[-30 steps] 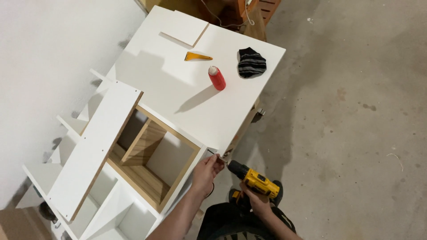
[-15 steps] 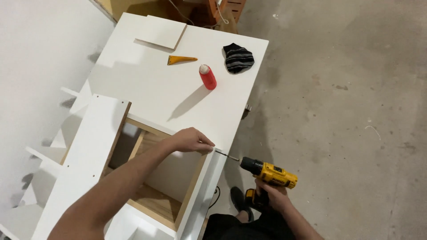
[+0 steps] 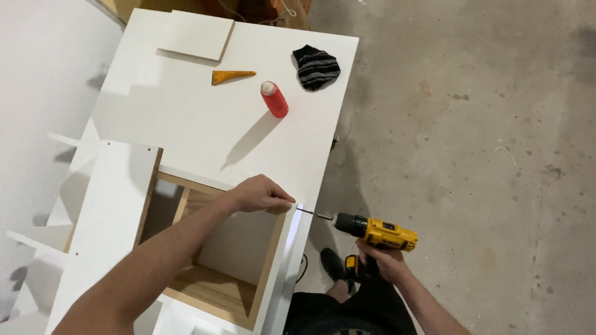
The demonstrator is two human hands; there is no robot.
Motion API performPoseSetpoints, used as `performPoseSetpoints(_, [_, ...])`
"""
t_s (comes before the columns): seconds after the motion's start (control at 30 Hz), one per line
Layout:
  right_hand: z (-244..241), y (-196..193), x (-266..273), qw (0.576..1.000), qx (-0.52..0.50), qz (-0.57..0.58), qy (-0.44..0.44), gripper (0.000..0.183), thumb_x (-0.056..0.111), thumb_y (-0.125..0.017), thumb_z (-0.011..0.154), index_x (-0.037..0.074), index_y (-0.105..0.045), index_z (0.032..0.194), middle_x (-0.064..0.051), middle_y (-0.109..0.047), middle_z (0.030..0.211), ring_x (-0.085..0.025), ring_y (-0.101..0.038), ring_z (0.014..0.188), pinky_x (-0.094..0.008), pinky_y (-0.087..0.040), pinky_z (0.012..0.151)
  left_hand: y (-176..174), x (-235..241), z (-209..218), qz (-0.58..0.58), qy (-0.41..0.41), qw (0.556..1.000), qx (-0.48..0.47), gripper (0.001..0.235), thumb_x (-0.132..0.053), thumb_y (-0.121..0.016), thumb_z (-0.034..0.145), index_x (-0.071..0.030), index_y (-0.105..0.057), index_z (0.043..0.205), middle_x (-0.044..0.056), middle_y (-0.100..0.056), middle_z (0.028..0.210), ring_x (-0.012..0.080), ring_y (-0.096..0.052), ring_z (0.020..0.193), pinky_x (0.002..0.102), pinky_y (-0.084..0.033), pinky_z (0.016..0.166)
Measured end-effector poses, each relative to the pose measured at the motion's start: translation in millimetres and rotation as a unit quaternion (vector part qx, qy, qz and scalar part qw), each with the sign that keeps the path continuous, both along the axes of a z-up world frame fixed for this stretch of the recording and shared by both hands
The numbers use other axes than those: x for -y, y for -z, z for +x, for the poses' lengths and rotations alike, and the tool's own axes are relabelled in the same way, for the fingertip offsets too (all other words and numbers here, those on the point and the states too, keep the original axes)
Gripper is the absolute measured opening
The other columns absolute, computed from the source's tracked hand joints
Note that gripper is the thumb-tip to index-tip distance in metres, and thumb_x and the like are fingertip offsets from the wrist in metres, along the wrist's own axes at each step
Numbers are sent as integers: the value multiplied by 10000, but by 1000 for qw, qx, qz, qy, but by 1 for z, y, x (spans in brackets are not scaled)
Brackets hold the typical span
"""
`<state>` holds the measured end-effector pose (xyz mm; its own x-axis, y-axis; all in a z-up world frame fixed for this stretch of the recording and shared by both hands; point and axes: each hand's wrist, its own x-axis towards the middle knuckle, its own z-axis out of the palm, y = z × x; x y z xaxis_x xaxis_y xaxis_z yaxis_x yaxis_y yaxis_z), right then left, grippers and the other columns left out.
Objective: Assembling a white wooden shelf unit by applying wood glue to joints and fastening panels with a power drill.
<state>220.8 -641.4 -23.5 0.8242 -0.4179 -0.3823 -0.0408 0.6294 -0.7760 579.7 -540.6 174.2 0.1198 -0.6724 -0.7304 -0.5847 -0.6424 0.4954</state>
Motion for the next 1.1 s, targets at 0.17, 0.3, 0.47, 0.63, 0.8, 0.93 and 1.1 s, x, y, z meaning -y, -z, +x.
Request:
performPoseSetpoints(0.17, [4, -10, -5, 999, 27, -30, 10, 216, 91, -715, 902, -38, -685, 1072, -80, -587, 593, -177, -572, 512, -338, -528, 552, 17, -11, -8, -33, 24, 997, 61, 342, -465, -636, 846, -291, -838, 1060, -174, -806, 1114, 13, -718, 1005, 223, -513, 846])
performPoseSetpoints(0.3, [2, -9, -6, 1000, -18, -10, 7, 225, 81, -745, 869, -10, -680, 1064, -83, -604, 626, -194, -601, 551, -376, -562, 594, 44, -33, -28, -167, 176, 946, 217, 735, -776, -629, 796, -149, -731, 1166, -14, -766, 1082, 196, -692, 1004, 423, -373, 1040])
performPoseSetpoints(0.47, [4, -16, -5, 999, 4, -36, 2, 243, 88, -726, 879, -16, -683, 1095, -73, -616, 646, -190, -614, 587, -366, -569, 627, 62, -44, -40, -228, 116, 925, 281, 578, -652, -660, 801, -145, -716, 1073, -17, -742, 1014, 191, -648, 938, 423, -385, 948])
performPoseSetpoints(0.63, [3, -19, -5, 998, 48, -34, 0, 291, 113, -718, 883, -37, -663, 1127, -73, -630, 657, -195, -631, 606, -387, -573, 669, 62, -41, -43, -194, 146, 920, 306, 500, -605, -579, 862, -134, -664, 1006, -4, -683, 952, 203, -591, 874, 408, -380, 868])
performPoseSetpoints(0.8, [17, -62, -6, 994, 58, -96, 5, 182, 107, -679, 924, -7, -610, 799, -103, -604, 559, -211, -583, 521, -385, -528, 660, 78, -47, -38, -226, 163, 903, 326, 522, -620, -536, 863, -143, -669, 1027, 25, -666, 916, 228, -638, 897, 425, -419, 853])
performPoseSetpoints(0.93, [25, -92, -7, 986, 16, -163, 5, 450, 92, -672, 929, 23, -574, 495, -138, -615, 478, -238, -598, 458, -405, -522, 710, 87, -49, -35, -233, 173, 900, 325, 587, -654, -482, 855, -144, -674, 1073, 57, -644, 910, 263, -670, 934, 444, -448, 862])
performPoseSetpoints(1.1, [14, -45, 3, 973, 0, -226, -42, 477, 179, -634, 962, 50, -638, 503, -98, -632, 494, -211, -635, 471, -365, -526, 711, 84, -40, -38, -261, 163, 887, 346, 580, -639, -517, 837, -115, -679, 1026, 90, -655, 902, 300, -672, 917, 470, -451, 855])
